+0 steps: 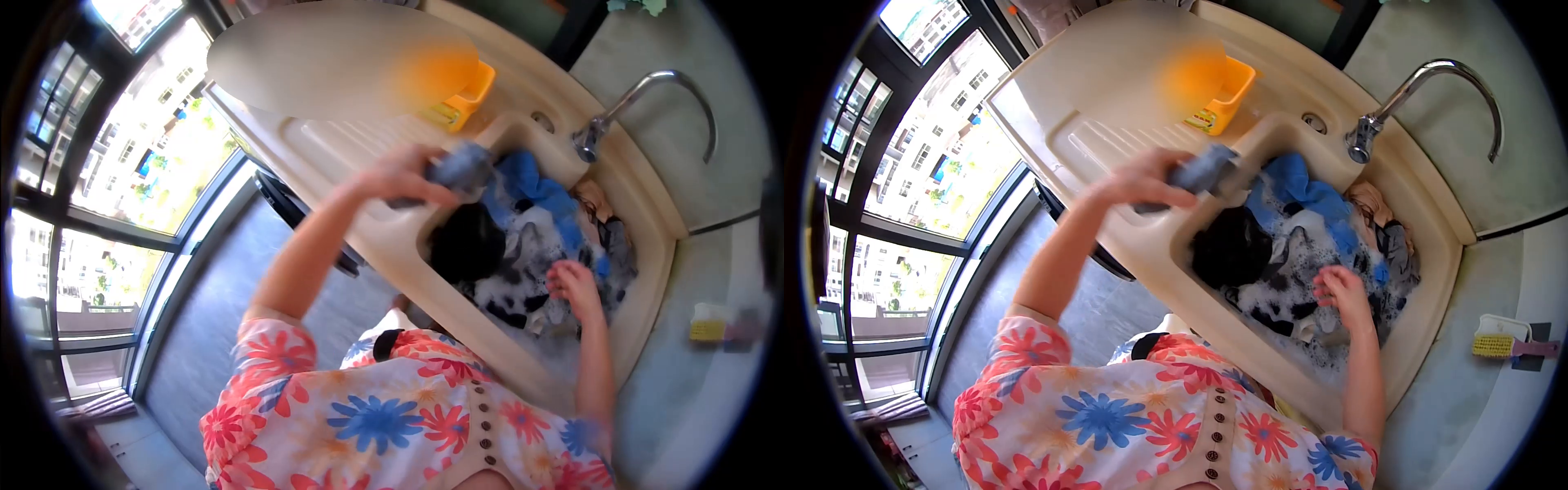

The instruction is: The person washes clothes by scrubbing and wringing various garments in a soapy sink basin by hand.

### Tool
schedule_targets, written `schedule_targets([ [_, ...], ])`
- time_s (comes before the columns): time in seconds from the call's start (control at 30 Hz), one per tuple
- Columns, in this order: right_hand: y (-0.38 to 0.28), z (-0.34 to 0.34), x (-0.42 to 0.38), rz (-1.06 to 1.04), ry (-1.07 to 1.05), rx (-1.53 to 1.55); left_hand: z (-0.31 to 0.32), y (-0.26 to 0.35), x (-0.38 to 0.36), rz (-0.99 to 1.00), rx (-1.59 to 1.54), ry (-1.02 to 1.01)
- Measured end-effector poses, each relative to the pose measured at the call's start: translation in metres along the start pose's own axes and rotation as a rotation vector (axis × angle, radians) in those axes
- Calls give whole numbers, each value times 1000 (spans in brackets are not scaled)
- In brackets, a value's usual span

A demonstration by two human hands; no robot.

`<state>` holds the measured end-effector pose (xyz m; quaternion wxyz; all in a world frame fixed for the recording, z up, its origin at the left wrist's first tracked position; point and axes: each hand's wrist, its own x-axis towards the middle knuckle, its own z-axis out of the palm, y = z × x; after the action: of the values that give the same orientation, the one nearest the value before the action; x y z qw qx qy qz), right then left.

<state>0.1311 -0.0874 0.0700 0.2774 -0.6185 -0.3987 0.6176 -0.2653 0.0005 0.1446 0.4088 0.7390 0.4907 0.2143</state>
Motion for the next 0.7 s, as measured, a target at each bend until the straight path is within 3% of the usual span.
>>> schedule_targets([
  [0.03,9,-5,-3,40,5,-13,-32,-6,-9,-115,-38,26],
  [0.1,26,-16,-9,87,50,-64,-83,-33,-19,-222,222,295],
  [0.13,34,-21,-12,113,75,-88,-105,-64,-17,-249,414,465],
  [0.27,56,-42,-24,226,159,-129,-197,-191,-5,-245,615,741],
  [0.33,64,-50,-24,275,210,-134,-212,-170,-10,-493,856,788],
  [0.43,76,-64,-27,243,268,-142,-233,-174,-8,-579,948,907],
  [0.47,85,-69,-30,201,246,-183,-244,-192,-5,-570,893,850],
  [0.6,81,-71,-26,97,281,-366,-287,-291,-30,-429,462,203],
  [0.7,93,-85,-34,204,220,-439,-298,-309,-33,-531,640,326],
])
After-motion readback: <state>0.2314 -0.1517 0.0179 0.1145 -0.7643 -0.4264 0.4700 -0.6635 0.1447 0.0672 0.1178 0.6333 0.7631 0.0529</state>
